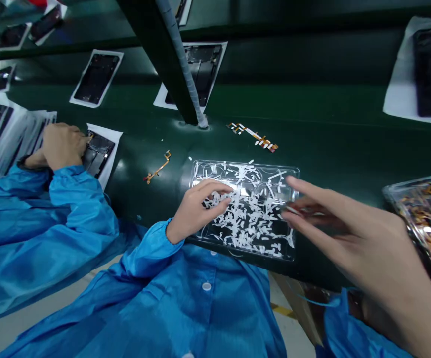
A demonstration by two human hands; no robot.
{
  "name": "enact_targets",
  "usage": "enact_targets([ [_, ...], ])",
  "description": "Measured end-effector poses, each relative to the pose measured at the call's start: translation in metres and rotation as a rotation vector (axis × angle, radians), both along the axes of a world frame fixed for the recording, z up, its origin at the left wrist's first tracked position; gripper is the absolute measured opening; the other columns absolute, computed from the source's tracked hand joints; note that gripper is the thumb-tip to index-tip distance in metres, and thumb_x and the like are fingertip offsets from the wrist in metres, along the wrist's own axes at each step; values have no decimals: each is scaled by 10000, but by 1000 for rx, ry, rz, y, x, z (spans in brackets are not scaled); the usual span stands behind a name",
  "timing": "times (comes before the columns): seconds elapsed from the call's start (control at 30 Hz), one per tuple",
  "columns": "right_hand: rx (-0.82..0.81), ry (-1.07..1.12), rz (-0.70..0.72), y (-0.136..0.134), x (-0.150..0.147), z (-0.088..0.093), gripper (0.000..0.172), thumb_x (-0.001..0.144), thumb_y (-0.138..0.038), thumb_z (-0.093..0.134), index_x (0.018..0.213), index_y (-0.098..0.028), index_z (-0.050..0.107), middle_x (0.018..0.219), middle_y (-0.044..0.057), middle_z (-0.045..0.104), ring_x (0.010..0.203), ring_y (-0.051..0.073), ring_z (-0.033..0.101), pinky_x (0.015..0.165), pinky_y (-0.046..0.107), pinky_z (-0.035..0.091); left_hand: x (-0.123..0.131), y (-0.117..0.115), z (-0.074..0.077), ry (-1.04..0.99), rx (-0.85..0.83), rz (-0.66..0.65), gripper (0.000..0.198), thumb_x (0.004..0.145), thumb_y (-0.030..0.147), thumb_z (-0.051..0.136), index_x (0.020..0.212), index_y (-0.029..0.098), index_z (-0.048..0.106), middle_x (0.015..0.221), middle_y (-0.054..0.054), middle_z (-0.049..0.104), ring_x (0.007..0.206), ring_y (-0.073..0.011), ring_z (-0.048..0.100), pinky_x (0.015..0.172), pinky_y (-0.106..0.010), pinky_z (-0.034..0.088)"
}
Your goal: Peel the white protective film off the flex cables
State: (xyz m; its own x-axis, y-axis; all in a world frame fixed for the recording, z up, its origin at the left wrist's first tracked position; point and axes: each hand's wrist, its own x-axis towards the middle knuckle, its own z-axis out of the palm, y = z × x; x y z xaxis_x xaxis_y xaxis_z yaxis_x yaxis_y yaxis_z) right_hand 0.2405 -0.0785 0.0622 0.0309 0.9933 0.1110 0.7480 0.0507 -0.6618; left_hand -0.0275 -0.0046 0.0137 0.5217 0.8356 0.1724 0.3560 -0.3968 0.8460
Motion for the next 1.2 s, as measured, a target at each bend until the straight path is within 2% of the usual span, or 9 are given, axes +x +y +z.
enact_targets([
  [0.07,-23,-22,149,8,-9,0,632,887,-503,700,1487,-412,523,930,4,775,702,180,748,654,281,647,12,-1,10,-134,-108,-87,235,955,321,681,1161,208,691,1126,-56,730,1020,-171,676,917,-320,558],
  [0.2,45,-33,301,19,-32,2,544,957,-423,632,1483,-338,522,865,-13,754,684,154,724,654,261,617,25,-1,14,-223,-218,-88,141,933,312,711,1013,200,746,1005,-43,759,899,-158,694,767,-286,559],
  [0.33,151,-143,313,20,-45,3,368,977,-266,610,1343,-236,615,1012,33,758,792,161,730,671,264,576,22,0,7,-195,-217,-2,110,925,287,704,950,187,742,878,-40,745,794,-146,677,619,-253,500],
  [0.43,187,-189,317,20,-48,1,325,977,-228,604,1299,-182,625,1037,56,748,791,159,718,679,272,555,21,-2,5,-169,-144,20,90,909,253,704,934,172,735,857,-39,737,793,-148,686,668,-261,536],
  [0.6,189,-178,282,23,-49,0,272,972,-242,608,1230,-162,639,1094,78,740,961,207,728,772,302,559,26,-4,4,-159,-11,34,99,931,231,663,963,176,740,921,-50,757,845,-155,711,804,-304,598],
  [0.7,192,-187,322,25,-48,-1,128,980,-238,584,1073,-182,651,1023,56,733,866,181,719,705,288,545,27,-5,4,-129,40,52,104,938,242,661,939,178,742,934,-52,772,862,-158,721,825,-312,610],
  [0.8,210,-268,321,25,-49,-5,117,965,-204,593,1063,-161,640,1003,70,723,812,182,696,662,301,520,27,-6,4,-101,63,74,116,935,266,678,911,172,742,913,-53,775,845,-159,720,810,-317,611],
  [1.07,284,-332,289,24,-56,-18,88,910,-162,603,975,-187,656,922,96,697,947,276,668,938,458,503,22,-7,6,-147,-67,77,105,917,256,693,889,169,745,860,-44,749,795,-153,693,746,-292,570],
  [1.2,246,-283,231,21,-59,-23,124,891,-174,612,963,-250,679,955,78,712,944,278,661,996,505,465,21,-1,1,-190,-333,54,156,894,326,717,858,178,750,830,-26,730,707,-122,641,565,-234,472],
])
